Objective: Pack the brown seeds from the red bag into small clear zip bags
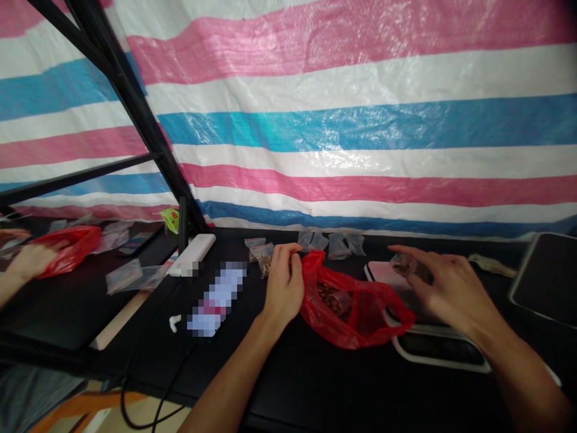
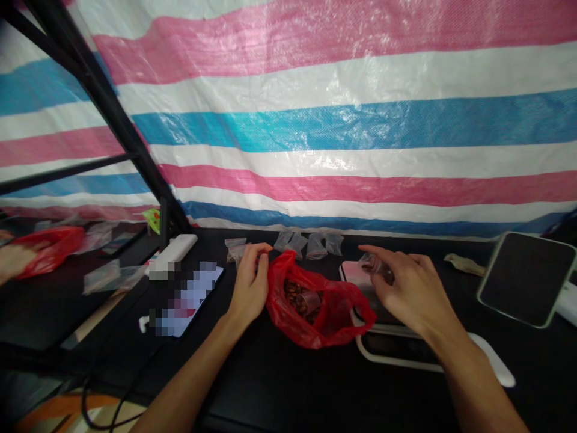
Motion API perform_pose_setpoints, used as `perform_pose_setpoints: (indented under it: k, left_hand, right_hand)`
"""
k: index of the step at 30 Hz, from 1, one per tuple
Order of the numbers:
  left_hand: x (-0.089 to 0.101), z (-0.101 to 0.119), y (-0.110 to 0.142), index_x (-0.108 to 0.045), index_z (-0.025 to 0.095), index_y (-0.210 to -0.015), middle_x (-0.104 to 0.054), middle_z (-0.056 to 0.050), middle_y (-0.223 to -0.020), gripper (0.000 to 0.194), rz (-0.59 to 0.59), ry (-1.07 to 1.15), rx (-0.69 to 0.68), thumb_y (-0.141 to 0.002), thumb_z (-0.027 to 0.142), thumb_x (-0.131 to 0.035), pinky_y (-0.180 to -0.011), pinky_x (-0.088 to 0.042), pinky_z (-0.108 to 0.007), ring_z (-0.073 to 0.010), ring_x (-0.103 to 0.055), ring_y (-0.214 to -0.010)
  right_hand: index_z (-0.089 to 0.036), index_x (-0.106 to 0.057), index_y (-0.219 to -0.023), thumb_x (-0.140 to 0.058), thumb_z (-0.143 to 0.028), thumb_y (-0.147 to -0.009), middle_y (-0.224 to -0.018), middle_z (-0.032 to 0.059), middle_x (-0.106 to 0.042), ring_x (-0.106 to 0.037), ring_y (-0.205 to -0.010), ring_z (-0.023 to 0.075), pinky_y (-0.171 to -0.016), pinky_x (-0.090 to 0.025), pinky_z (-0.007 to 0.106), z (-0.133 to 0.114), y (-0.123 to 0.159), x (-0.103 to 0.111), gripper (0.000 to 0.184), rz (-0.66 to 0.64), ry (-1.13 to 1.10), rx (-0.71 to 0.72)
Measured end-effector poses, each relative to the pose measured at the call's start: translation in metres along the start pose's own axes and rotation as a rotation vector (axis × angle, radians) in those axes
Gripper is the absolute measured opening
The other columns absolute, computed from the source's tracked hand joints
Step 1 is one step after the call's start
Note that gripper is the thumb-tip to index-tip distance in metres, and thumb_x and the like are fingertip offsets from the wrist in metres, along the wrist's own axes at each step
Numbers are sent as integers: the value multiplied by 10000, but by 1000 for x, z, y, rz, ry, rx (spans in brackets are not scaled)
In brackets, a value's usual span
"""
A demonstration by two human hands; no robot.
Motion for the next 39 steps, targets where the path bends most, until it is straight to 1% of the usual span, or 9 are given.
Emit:
perform_pose_setpoints:
  k: [3, 6, 9, 15, 19, 23, 28, 31, 39]
  left_hand:
    - [2, 0, -1, -601, 211, -1116, -624, -74, -1130, 215, 11, 2, -3, -1053, 195, -397, -990, -475, -373, -205, -597, -1097]
    - [4, -1, -2, -603, 214, -1114, -628, -74, -1136, 213, 25, -7, -8, -1053, 198, -400, -995, -473, -374, -207, -595, -1102]
    - [4, -4, -2, -607, 218, -1109, -632, -72, -1132, 219, 32, -12, 1, -1053, 208, -396, -997, -476, -374, -211, -599, -1105]
    - [4, -7, -2, -611, 223, -1112, -635, -67, -1128, 224, 33, -7, 16, -1055, 213, -394, -997, -475, -373, -210, -603, -1099]
    - [3, -7, -2, -609, 221, -1111, -634, -65, -1130, 221, 32, -1, 17, -1052, 204, -397, -997, -468, -373, -208, -597, -1095]
    - [4, -6, -3, -612, 216, -1107, -628, -68, -1121, 223, 30, 7, 16, -1053, 211, -396, -997, -465, -381, -211, -594, -1088]
    - [6, -4, -4, -613, 216, -1094, -624, -67, -1110, 226, 38, 17, 21, -1052, 201, -392, -986, -468, -374, -208, -594, -1079]
    - [6, -3, -4, -613, 219, -1095, -624, -64, -1111, 225, 47, 27, 15, -1049, 199, -393, -979, -469, -363, -204, -596, -1075]
    - [7, -4, -4, -612, 211, -1084, -623, -65, -1108, 223, 61, 27, 20, -1041, 176, -396, -977, -459, -356, -201, -590, -1072]
  right_hand:
    - [-311, -671, -1342, -570, -254, -812, -1152, 53, -799, -716, -1084, 355, -1004, -421, 645, 17, 3, -20, 542, -149, 74, -9]
    - [-322, -590, -1423, -509, -262, -849, -1317, 56, -739, -644, -1257, 338, -1066, -382, 634, 21, 3, -17, 583, -120, 8, -37]
    - [-322, -606, -1387, -460, -257, -863, -1292, 37, -742, -646, -1256, 312, -1088, -395, 594, 20, -1, 2, 548, 11, -64, -59]
    - [-253, -659, -1321, -467, -179, -754, -1165, 56, -763, -684, -1183, 304, -1083, -467, 485, 15, -3, 37, 603, 241, -191, -100]
    - [-208, -673, -1293, -478, -179, -747, -1151, 88, -763, -695, -1161, 323, -1093, -471, 461, 12, 0, 43, 580, 281, -220, -148]
    - [-241, -663, -1289, -477, -183, -754, -1141, 66, -759, -676, -1189, 323, -1106, -451, 481, 13, 0, 39, 570, 259, -240, -103]
    - [-264, -655, -1261, -490, -177, -793, -1244, 56, -726, -624, -1259, 318, -1127, -409, 506, 9, -3, 23, 504, 94, -242, 39]
    - [-271, -640, -1286, -481, -186, -826, -1308, 61, -701, -599, -1288, 323, -1121, -395, 524, 7, -1, 17, 494, 26, -216, 59]
    - [-312, -595, -1357, -483, -197, -812, -1371, 64, -665, -574, -1312, 341, -1101, -393, 557, 7, 1, 7, 568, -64, -168, 135]
Point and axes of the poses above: each hand's wrist, its own y-axis away from the middle knuckle, its own x-axis out of the back of the hand, z = x × y, the point moved 8 cm from there along -y, towards the middle knuckle
